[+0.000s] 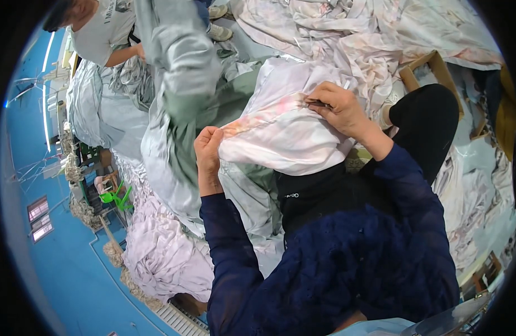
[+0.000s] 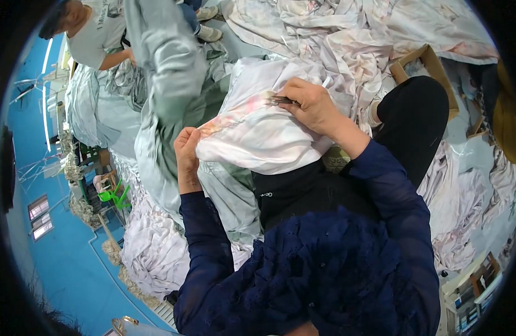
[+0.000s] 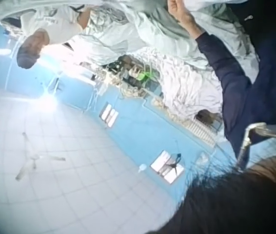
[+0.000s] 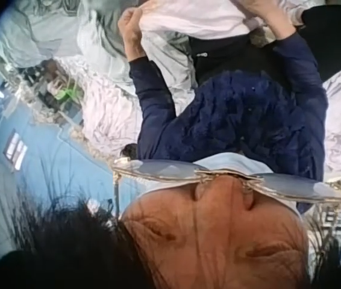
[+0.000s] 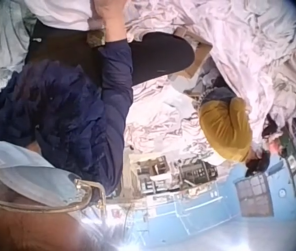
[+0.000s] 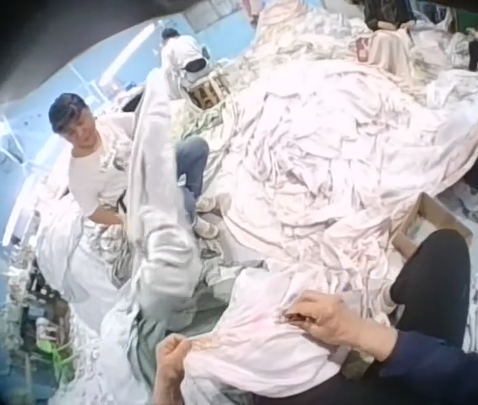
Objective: Trimming loose threads from fabric pieces using thread snips.
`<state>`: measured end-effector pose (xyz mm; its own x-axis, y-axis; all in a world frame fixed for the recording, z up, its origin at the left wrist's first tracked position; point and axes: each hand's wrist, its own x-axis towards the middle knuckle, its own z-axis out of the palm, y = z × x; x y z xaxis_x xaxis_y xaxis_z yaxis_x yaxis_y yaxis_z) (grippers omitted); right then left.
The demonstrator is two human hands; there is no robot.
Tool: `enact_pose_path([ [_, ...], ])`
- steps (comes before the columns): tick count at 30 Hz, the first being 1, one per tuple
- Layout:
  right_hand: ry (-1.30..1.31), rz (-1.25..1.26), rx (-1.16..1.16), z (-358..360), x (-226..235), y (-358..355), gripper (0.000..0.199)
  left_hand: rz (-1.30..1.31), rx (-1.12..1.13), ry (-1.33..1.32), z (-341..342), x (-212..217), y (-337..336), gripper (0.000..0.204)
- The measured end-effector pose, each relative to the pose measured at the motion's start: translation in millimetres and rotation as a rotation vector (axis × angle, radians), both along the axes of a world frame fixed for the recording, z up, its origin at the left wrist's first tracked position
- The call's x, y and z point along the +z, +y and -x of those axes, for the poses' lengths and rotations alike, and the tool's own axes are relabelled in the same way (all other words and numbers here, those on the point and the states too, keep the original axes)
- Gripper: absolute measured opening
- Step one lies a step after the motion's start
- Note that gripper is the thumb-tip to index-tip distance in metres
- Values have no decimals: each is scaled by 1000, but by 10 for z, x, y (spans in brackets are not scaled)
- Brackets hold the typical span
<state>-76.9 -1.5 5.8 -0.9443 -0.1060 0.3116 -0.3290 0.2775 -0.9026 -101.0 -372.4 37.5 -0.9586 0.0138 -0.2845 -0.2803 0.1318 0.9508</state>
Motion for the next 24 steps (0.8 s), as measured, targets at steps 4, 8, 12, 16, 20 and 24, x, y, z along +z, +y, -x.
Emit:
enact_pose_path([
  [4, -32, 17, 39, 69, -40, -33, 9, -23, 14, -52, 1, -97, 5, 10],
  [8, -38, 60, 85, 138, -75, -11, 10, 2, 1, -72, 6, -170, -12, 11],
  [12, -108, 174, 55, 86, -73, 76, 10, 9, 3, -68, 23, -197, -22, 11],
  [16, -207, 206, -28, 19, -61, 178, 9, -4, -10, -66, 40, -191, -39, 11],
  [20, -296, 247, -56, 12, 15, 188, 10, -9, -8, -67, 37, -174, -22, 11],
  [24, -90, 208, 61, 92, 26, 69, 11, -29, -7, -84, 41, -185, 7, 11],
])
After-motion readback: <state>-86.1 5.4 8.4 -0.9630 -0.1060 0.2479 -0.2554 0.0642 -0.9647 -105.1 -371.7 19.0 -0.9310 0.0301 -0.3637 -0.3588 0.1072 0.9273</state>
